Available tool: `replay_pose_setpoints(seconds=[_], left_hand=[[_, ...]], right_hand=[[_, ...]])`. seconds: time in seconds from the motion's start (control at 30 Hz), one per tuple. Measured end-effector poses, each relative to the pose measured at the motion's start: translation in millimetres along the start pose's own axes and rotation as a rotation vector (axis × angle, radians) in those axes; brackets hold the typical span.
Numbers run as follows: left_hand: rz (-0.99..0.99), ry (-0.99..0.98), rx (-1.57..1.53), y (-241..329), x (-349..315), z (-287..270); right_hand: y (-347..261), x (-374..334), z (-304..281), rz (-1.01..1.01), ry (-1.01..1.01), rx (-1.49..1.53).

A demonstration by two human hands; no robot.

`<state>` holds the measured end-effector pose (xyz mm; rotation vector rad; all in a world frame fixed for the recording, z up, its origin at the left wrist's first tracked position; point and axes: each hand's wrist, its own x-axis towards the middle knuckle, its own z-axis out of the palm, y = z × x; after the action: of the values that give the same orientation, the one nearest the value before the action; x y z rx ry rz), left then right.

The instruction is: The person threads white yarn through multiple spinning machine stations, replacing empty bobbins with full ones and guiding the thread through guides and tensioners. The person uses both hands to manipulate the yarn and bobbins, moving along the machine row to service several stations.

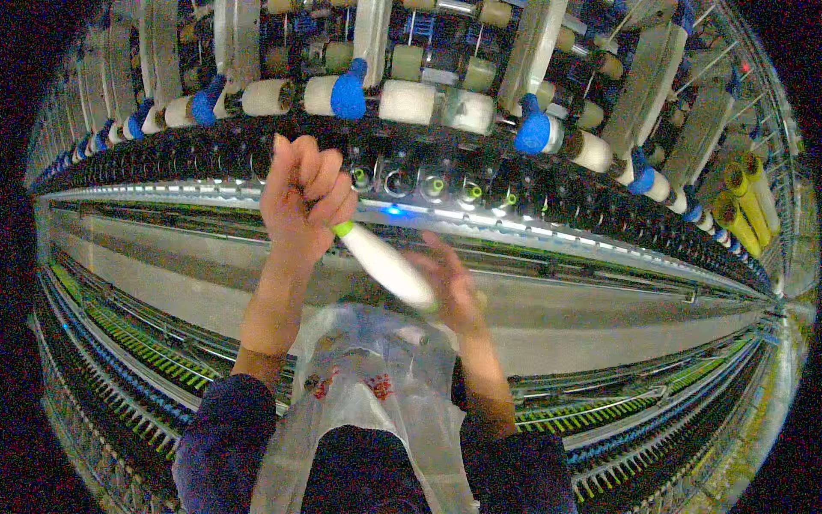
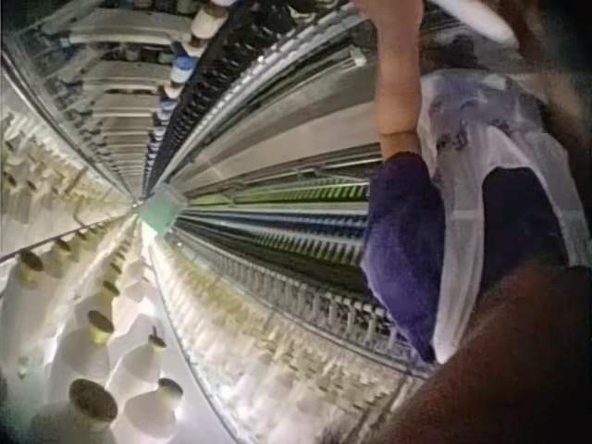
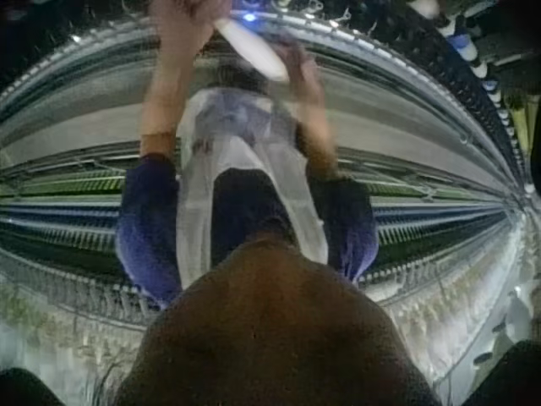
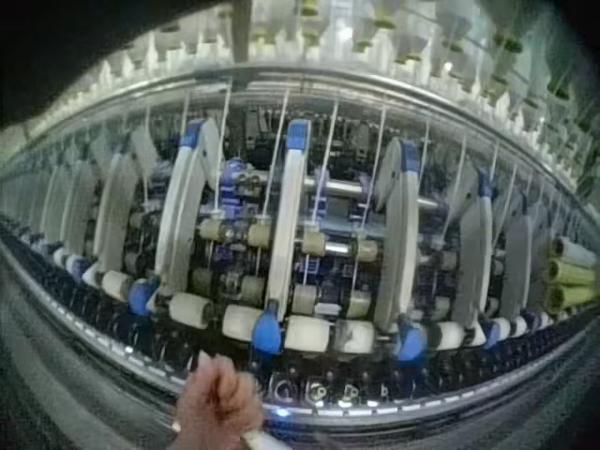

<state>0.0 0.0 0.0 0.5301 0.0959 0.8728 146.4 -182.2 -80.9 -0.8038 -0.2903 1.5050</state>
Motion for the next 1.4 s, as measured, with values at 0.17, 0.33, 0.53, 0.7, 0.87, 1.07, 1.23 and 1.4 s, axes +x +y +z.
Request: replay_pose_setpoints(seconds=[0.17,0.33,0.53,0.7,0.87,1.07,1.23,1.4], left_hand=[[-0.084,-0.175,0.179,-44.9,-40.2,19.2],[-0.211,-0.130,0.349,-39.1,-59.6,27.1],[-0.258,-0.085,0.529,-21.9,-59.6,32.5],[-0.293,-0.144,0.623,-28.3,-60.9,30.8],[0.082,-0.149,1.013,-42.8,-53.8,13.6],[0.053,0.051,1.910,-46.1,-93.3,6.5],[-0.110,-0.251,2.421,4.4,-134.3,-47.4],[-0.424,-0.037,2.316,55.7,-189.5,-113.0]], right_hand=[[-27.3,-50.3,40.4,-0.187,0.093,-0.401],[-43.0,-47.4,63.4,-0.262,0.253,-0.734],[-67.8,-16.3,86.3,-0.474,0.257,-0.806],[-61.5,10.2,93.7,-0.284,0.168,-0.358],[-28.3,29.6,86.3,-0.646,0.293,-0.387],[-34.6,54.8,60.8,-0.645,0.354,-0.377],[-67.2,51.6,-16.5,-0.512,-0.232,-0.609],[-103.9,32.7,-55.3,-0.672,0.044,-1.774]])
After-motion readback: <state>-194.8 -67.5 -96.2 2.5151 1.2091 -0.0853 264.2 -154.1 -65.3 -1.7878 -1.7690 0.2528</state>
